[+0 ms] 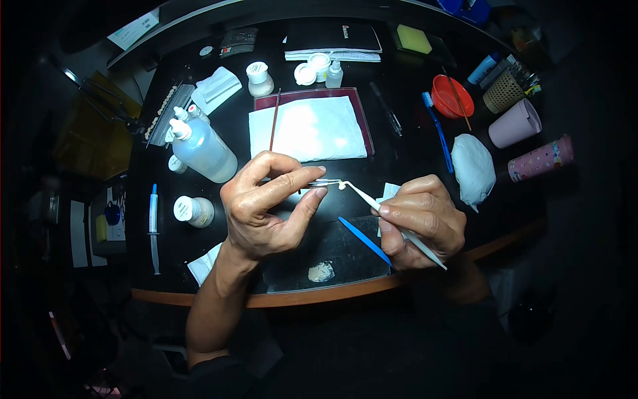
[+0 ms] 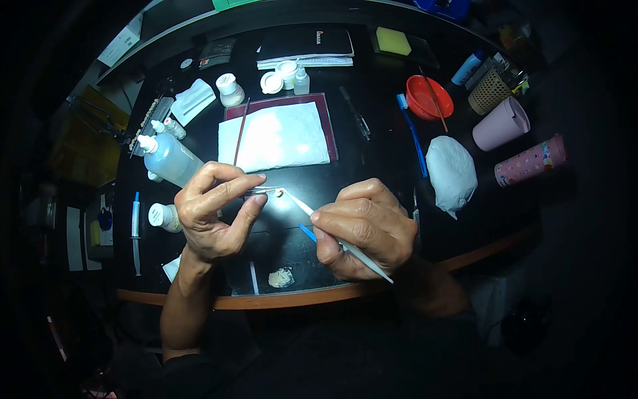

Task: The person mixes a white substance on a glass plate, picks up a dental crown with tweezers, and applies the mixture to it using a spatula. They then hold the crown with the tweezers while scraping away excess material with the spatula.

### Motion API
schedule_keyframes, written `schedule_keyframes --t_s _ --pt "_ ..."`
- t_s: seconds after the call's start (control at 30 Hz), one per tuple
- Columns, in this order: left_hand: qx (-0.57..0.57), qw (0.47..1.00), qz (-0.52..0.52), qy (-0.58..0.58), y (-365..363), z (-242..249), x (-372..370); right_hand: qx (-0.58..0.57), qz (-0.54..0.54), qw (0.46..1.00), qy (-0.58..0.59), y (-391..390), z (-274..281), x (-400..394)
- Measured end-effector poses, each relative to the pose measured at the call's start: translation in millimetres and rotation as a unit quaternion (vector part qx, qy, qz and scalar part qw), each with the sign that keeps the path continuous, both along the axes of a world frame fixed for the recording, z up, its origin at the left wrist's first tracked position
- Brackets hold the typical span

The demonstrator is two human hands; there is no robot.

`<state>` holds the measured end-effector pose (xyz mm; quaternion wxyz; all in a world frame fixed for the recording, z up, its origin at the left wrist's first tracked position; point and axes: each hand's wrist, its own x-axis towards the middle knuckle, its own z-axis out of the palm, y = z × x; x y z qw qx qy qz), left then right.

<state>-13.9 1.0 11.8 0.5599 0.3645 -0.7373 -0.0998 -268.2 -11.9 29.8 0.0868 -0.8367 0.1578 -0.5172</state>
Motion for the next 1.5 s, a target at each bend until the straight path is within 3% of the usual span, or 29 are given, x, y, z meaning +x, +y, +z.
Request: schedule_keyframes --t_s 1.5 --pt "0.037 0.999 0.003 -0.006 4.5 2.6 -0.6 0.012 0.006 1.000 0.008 3.7 2.2 0.6"
